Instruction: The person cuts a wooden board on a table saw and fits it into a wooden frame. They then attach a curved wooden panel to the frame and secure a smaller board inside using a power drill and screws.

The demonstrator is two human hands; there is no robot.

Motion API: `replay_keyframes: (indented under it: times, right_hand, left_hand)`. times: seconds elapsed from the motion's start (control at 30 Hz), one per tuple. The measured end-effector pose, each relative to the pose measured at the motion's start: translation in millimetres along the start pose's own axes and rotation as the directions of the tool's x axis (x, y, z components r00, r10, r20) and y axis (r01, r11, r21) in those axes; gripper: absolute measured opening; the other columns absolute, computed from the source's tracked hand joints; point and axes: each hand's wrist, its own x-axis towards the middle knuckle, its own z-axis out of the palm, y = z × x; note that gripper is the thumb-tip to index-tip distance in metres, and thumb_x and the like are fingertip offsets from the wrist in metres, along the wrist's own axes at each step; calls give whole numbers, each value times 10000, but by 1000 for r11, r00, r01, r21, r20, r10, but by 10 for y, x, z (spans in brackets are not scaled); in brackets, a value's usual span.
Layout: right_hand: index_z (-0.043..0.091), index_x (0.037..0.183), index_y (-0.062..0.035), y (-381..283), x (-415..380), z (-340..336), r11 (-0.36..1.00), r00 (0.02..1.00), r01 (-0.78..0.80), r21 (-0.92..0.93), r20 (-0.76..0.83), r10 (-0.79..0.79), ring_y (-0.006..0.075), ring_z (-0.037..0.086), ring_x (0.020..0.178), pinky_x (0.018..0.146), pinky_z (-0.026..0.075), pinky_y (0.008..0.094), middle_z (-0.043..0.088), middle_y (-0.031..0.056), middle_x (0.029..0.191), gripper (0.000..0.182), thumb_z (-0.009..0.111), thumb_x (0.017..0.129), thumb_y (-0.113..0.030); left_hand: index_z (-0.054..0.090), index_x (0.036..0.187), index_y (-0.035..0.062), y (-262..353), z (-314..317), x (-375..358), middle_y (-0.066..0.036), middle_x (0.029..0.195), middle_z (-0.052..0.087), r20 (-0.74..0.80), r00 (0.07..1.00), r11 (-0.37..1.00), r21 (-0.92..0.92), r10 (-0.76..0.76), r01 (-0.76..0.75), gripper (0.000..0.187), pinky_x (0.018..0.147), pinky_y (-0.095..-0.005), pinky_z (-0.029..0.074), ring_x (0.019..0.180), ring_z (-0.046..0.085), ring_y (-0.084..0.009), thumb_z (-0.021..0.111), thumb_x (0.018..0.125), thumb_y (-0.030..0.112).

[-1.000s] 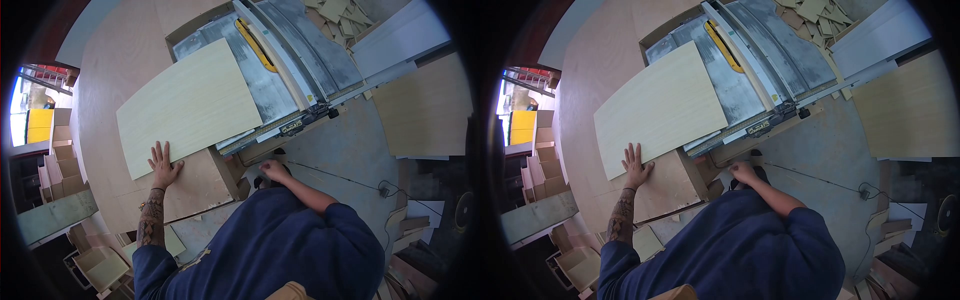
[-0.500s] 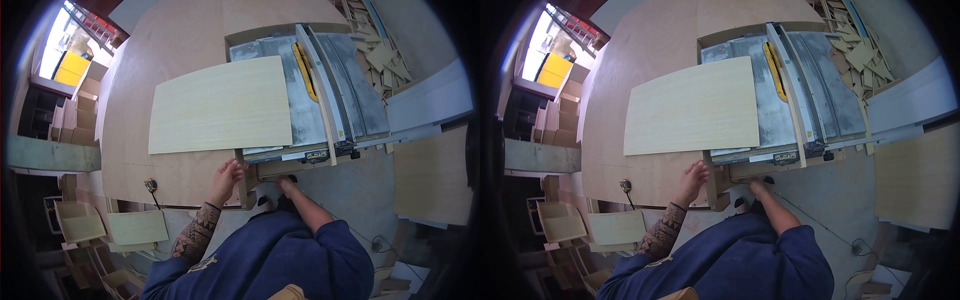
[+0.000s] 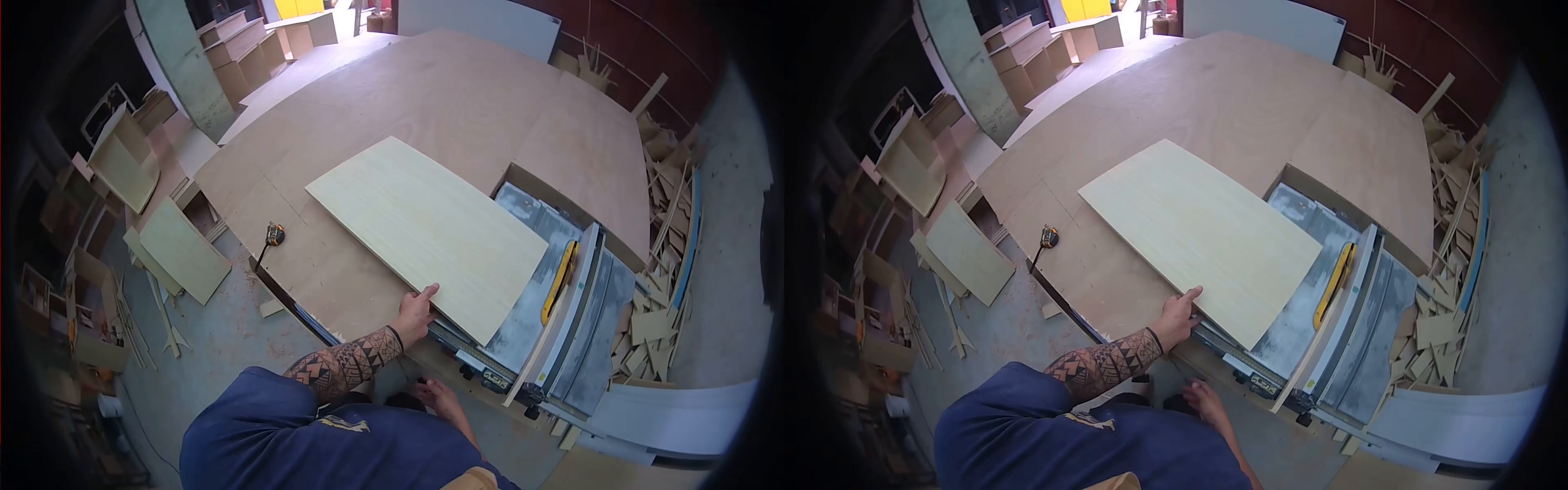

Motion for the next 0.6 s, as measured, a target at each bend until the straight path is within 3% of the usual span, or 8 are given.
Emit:
replay_keyframes:
  times: [0.03,0.07,0.1,0.17,0.3,0.4,0.5,0.6]
  right_hand:
    - [435,1549,-37,-125,-47,12,999,1000,4,-37,14,-4,256,621,1223,1071,473,419,634,155,1397,602,554,1087,-403]
    - [428,1550,-30,-213,-117,28,998,999,-11,63,32,9,264,604,1247,1089,458,425,614,172,1415,615,547,1086,-415]
    - [420,1551,-23,-270,-174,44,986,998,-31,163,50,23,272,588,1271,1108,442,430,594,190,1433,628,539,1085,-427]
    - [413,1553,-23,-281,-197,10,994,998,-8,114,67,0,304,568,1295,1135,414,449,562,214,1459,649,532,1078,-450]
    - [391,1564,-25,-248,-223,45,998,997,49,44,64,-51,325,570,1298,1133,416,454,560,223,1467,676,533,1068,-461]
    - [392,1562,-34,11,-321,79,996,999,32,-85,23,-30,332,592,1276,1105,437,460,575,225,1451,654,511,1078,-459]
    - [402,1558,-48,205,-452,257,980,1000,-15,-198,-4,14,345,604,1266,1078,458,477,586,221,1442,639,496,1083,-466]
    - [419,1545,-53,528,-493,378,972,999,-52,-231,-9,51,351,608,1247,1057,468,484,597,212,1423,659,524,1065,-491]
  left_hand:
    - [582,1159,50,68,104,-98,-94,1189,627,-21,999,995,-89,48,-50,411,895,-412,584,1109,651,-227,775,955,350]
    - [589,1212,-5,184,195,-155,-142,1229,667,31,997,971,-230,74,-65,442,998,-459,568,1156,670,-290,775,960,307]
    - [589,1212,-5,286,231,-135,-142,1229,667,22,996,963,-257,87,-79,442,998,-459,568,1156,670,-290,775,960,307]
    - [578,1285,-46,467,200,-95,-153,1210,687,163,986,979,-202,27,6,485,977,-464,575,1111,691,-287,762,973,277]
    - [601,1270,-85,775,-18,-26,-184,1204,701,189,960,969,-176,207,-174,493,947,-453,586,1114,699,-286,769,917,216]
    - [623,1235,-101,1178,-512,-261,-192,1163,717,148,955,959,-156,258,-235,481,945,-429,581,1077,715,-287,764,873,183]
    - [608,1208,-172,1455,-1180,-1166,-237,1119,725,162,934,944,-150,318,-295,472,881,-412,626,960,759,-302,748,873,130]
    - [613,1210,-172,1249,-1966,-1593,-234,1112,728,147,924,929,-173,353,-327,479,869,-399,626,938,763,-283,744,878,148]
